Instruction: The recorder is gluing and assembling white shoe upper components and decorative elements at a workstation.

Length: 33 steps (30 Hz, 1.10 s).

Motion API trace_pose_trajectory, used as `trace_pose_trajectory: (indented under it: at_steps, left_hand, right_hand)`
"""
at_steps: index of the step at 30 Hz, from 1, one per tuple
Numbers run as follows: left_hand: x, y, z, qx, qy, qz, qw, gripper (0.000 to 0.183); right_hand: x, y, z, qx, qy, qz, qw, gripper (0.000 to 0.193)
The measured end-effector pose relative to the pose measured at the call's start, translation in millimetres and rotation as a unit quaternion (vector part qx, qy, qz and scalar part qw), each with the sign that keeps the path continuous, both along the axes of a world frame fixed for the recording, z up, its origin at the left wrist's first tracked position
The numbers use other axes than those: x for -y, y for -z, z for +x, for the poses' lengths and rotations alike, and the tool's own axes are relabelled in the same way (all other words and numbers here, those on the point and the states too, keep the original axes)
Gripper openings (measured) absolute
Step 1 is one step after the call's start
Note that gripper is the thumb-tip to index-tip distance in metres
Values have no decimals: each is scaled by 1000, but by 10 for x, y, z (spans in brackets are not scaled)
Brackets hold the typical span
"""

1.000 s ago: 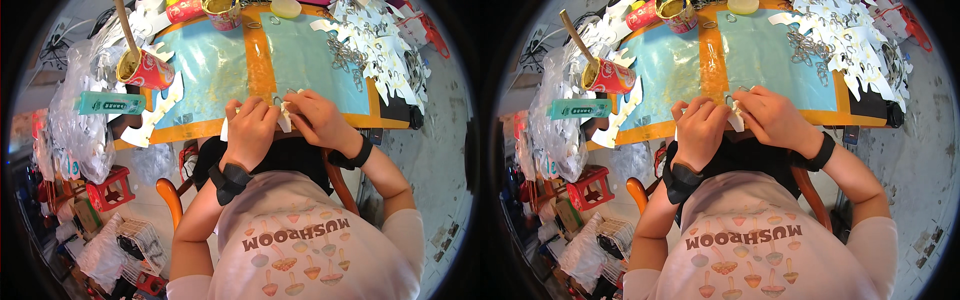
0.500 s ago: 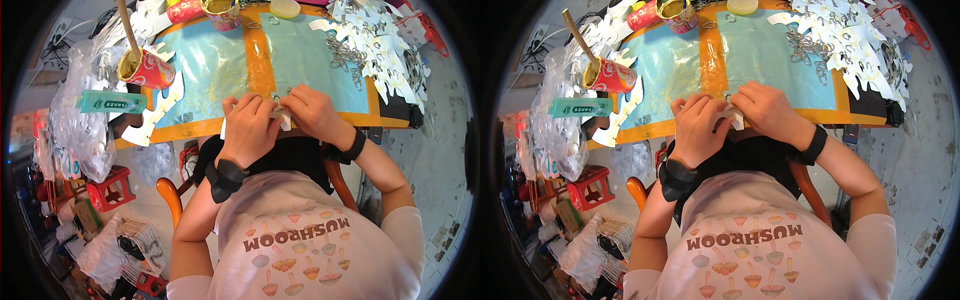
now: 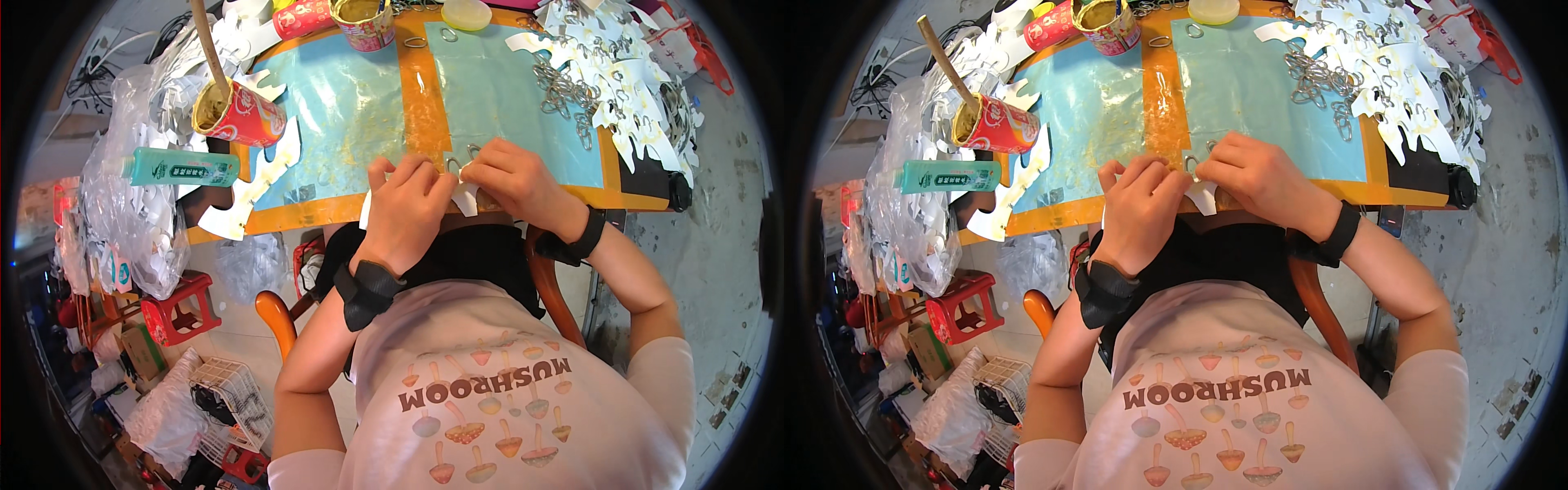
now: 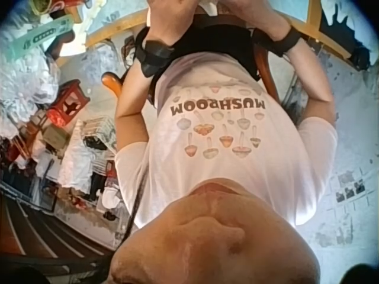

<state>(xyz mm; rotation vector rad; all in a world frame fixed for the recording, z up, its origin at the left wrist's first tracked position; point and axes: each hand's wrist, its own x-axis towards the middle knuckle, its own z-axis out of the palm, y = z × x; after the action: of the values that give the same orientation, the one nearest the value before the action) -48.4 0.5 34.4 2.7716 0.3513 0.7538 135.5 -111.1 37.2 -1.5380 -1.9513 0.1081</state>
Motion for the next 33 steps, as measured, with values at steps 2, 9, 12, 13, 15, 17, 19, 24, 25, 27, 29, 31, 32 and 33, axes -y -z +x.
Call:
trace_pose_trajectory:
  at_steps: [2,9,12,13,15,17,19,24,25,27,29,31,32,33]
  left_hand:
    - [2,-13,-32,-22,15,21,999,17]
    - [27,-13,-138,-58,63,169,982,17]
    - [51,-16,-193,-96,68,175,978,24]
    - [56,-27,-205,-110,67,177,976,26]
    - [64,-45,-231,-127,69,177,974,28]
    - [62,-56,-252,-130,72,196,969,30]
    - [67,-68,-267,-135,75,185,971,31]
    - [68,-83,-241,-136,74,129,979,32]
    - [77,-79,-221,-133,69,105,983,31]
    - [72,-72,-208,-129,63,81,986,31]
    - [64,-71,-217,-127,58,45,989,30]
    - [109,-58,-242,-130,47,41,990,30]
    - [118,-36,-248,-134,35,35,990,30]
    - [112,-31,-252,-129,34,38,990,30]
  right_hand:
    - [-6,0,33,24,-28,5,999,22]
    - [30,-35,91,107,-86,22,990,24]
    - [78,-124,91,121,-88,-1,989,28]
    - [107,-157,101,123,-88,-26,988,32]
    - [141,-169,124,122,-86,-52,987,36]
    - [153,-161,146,152,-83,-49,984,38]
    - [158,-128,153,144,-84,-54,984,38]
    - [221,-123,183,85,-79,-104,988,37]
    - [235,-103,161,123,-68,-82,987,38]
    - [233,-125,137,161,-57,-60,984,38]
    - [183,-231,141,125,-70,-100,985,36]
    - [161,-304,277,-82,18,-221,972,33]
    - [118,-325,356,-285,104,-328,895,31]
    - [55,-324,402,-352,178,-260,882,29]
